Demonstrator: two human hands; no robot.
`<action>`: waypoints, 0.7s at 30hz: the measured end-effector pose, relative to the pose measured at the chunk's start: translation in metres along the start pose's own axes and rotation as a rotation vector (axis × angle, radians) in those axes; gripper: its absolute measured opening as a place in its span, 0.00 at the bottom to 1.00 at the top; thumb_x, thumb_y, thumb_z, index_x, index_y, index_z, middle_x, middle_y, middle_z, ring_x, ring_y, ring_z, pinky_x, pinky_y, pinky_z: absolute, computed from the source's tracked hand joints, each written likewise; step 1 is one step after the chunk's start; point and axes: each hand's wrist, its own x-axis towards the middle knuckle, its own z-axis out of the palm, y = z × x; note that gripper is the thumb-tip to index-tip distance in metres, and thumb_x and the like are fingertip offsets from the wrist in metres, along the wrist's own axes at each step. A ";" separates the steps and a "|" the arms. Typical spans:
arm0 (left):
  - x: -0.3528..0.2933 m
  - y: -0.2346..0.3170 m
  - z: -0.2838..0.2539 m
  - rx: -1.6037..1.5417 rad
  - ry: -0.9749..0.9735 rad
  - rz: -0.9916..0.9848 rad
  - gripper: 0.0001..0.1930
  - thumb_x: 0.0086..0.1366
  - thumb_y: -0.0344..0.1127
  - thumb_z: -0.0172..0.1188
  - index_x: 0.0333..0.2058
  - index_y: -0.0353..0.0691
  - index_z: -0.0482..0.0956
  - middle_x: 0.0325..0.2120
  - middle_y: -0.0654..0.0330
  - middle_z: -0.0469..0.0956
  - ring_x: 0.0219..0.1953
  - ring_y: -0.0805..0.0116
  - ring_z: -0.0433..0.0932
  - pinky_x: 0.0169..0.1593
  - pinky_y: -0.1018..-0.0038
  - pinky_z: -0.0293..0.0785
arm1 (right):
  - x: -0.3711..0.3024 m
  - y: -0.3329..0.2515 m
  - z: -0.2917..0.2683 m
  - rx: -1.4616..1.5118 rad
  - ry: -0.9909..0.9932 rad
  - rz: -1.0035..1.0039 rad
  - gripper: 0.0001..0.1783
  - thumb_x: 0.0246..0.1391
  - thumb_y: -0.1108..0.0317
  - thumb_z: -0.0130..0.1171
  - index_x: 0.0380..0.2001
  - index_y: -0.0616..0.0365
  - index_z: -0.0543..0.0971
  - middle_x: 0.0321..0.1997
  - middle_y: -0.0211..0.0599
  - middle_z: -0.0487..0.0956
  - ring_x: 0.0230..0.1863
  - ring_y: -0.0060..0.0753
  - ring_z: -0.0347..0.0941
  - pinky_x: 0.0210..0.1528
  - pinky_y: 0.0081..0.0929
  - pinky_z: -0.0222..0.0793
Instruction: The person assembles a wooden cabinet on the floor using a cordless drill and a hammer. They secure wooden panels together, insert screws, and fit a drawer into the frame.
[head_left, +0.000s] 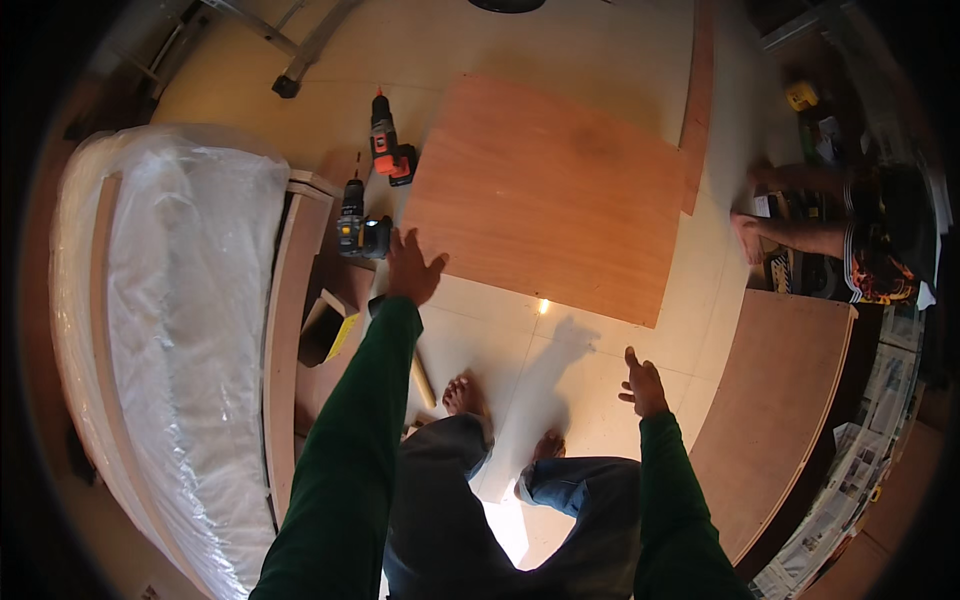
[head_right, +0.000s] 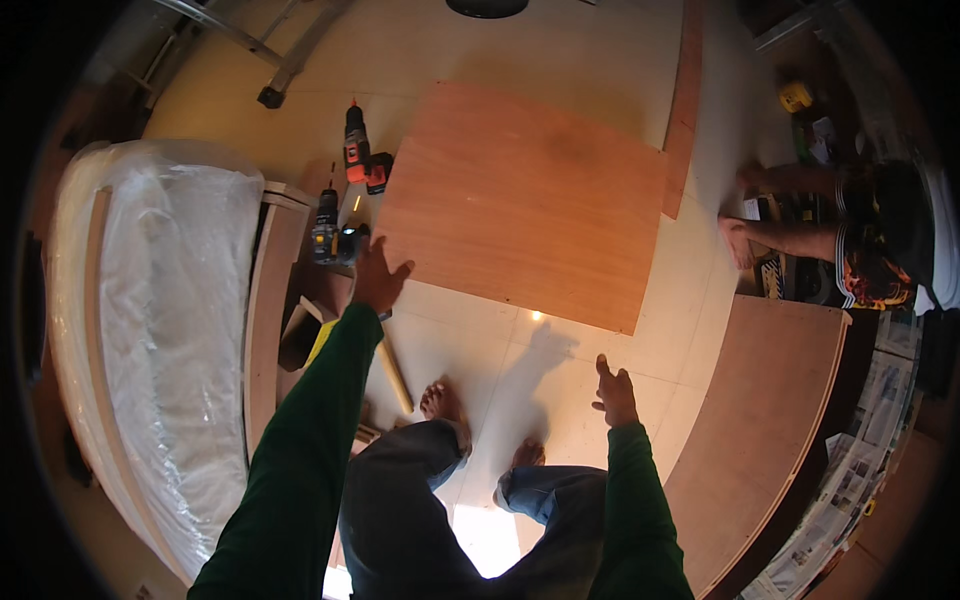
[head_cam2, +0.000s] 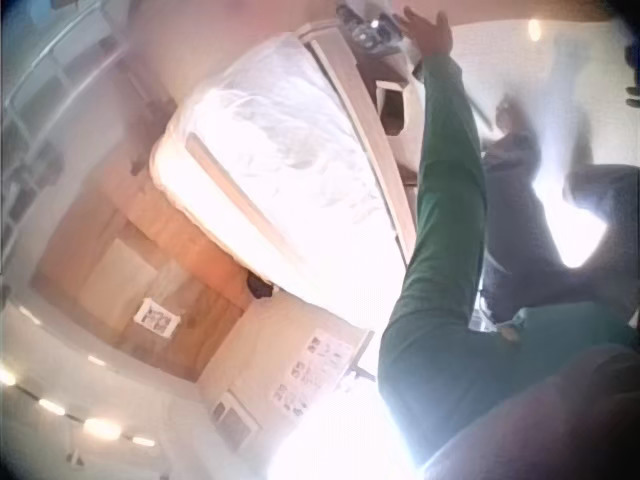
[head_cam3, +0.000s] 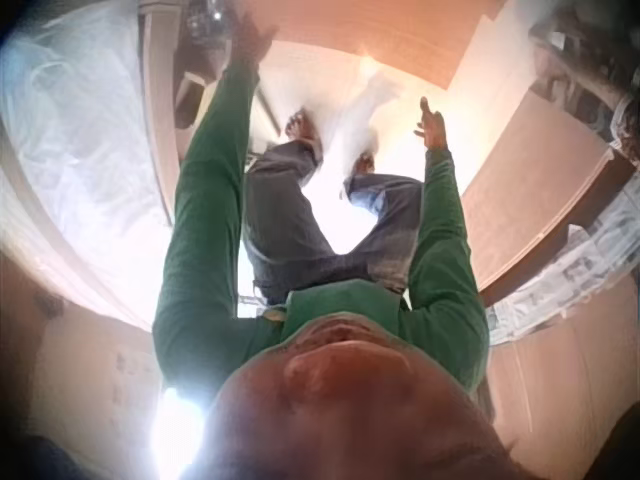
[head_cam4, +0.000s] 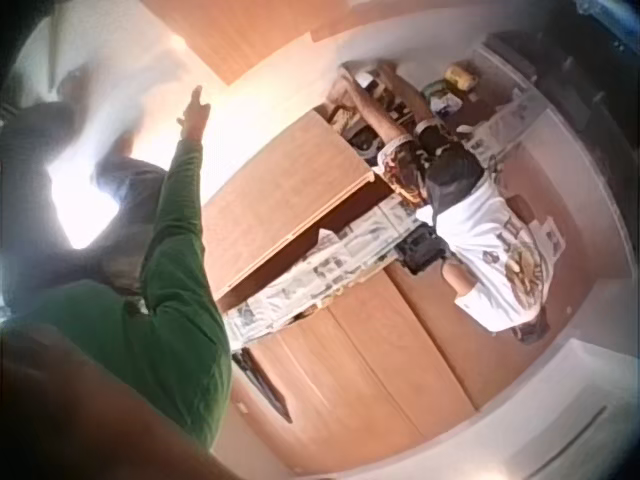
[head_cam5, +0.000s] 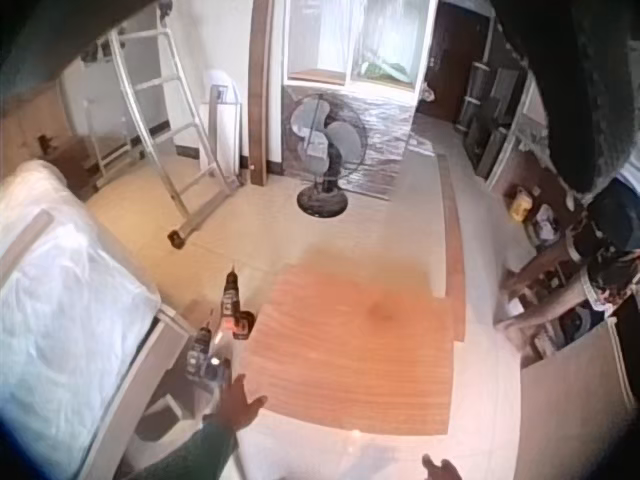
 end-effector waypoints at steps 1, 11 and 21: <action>0.016 0.016 0.006 -0.002 0.031 -0.095 0.48 0.59 0.54 0.72 0.68 0.29 0.60 0.70 0.31 0.54 0.73 0.29 0.52 0.70 0.41 0.57 | 0.029 -0.002 -0.012 0.026 0.027 -0.017 0.65 0.60 0.29 0.58 0.77 0.71 0.42 0.71 0.60 0.64 0.62 0.62 0.71 0.57 0.55 0.78; 0.058 -0.054 0.093 -0.074 0.139 -0.252 0.42 0.57 0.60 0.73 0.53 0.25 0.73 0.50 0.37 0.79 0.55 0.40 0.79 0.60 0.54 0.75 | 0.215 -0.015 -0.052 -0.113 0.261 -0.779 0.52 0.61 0.39 0.65 0.59 0.85 0.60 0.42 0.58 0.83 0.48 0.49 0.82 0.53 0.37 0.77; 0.015 -0.059 0.045 -0.208 -0.060 -0.080 0.25 0.63 0.45 0.66 0.57 0.40 0.78 0.49 0.46 0.83 0.58 0.45 0.78 0.59 0.57 0.74 | 0.199 -0.013 -0.037 0.225 0.126 -0.751 0.27 0.63 0.48 0.68 0.20 0.59 0.79 0.17 0.31 0.74 0.13 0.21 0.63 0.13 0.23 0.54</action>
